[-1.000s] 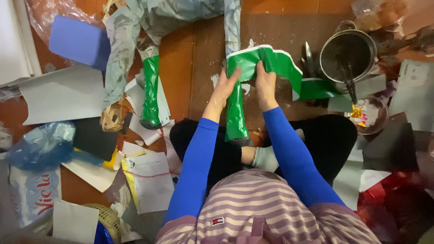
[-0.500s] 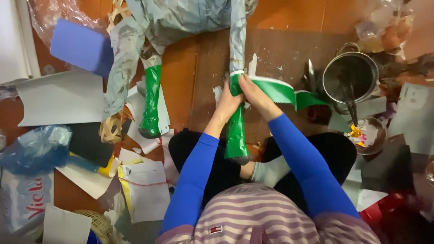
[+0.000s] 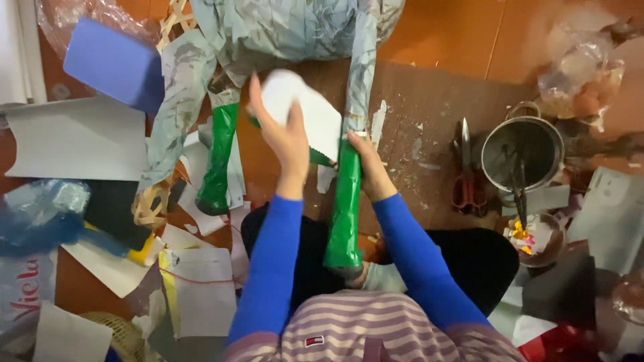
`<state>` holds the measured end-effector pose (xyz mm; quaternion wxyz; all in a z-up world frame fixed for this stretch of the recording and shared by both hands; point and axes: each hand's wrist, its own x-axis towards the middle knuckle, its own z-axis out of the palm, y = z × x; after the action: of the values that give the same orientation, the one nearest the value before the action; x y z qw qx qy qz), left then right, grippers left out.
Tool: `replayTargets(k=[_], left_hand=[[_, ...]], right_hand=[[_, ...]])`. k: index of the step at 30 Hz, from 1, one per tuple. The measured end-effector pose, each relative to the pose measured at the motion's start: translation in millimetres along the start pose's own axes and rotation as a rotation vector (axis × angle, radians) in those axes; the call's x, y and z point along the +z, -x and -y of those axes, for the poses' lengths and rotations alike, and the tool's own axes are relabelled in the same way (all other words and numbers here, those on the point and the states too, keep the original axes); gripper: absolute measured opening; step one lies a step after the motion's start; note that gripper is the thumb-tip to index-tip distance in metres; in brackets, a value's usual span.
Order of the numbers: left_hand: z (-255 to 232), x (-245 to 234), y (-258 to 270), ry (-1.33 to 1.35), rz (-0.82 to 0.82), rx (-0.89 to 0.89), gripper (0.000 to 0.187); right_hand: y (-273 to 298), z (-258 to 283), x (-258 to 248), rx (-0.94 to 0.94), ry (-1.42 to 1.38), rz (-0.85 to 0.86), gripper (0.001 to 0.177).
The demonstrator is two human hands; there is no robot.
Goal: Wrapping green tape around the legs of a paper-mache giraffe
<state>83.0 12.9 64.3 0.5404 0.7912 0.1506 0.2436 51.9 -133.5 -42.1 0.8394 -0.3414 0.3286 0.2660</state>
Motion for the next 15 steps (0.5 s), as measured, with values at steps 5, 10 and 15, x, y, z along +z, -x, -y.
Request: replayTargets(k=[5, 10, 15], left_hand=[[-30.7, 121.8, -31.2, -0.642, 0.475, 0.470, 0.029], [-80.7, 122.8, 47.1, -0.230, 1.090, 0.221, 0.097], [12.8, 54.7, 49.4, -0.190, 0.501, -0.042, 0.081]], right_hand=[[42.3, 12.9, -5.4, -1.189, 1.198, -0.103, 0.091], [-6.4, -5.8, -37.4, -1.007, 0.619, -0.236, 0.053], [-27.8, -20.3, -45.6, -0.675, -0.115, -0.379, 0.041]])
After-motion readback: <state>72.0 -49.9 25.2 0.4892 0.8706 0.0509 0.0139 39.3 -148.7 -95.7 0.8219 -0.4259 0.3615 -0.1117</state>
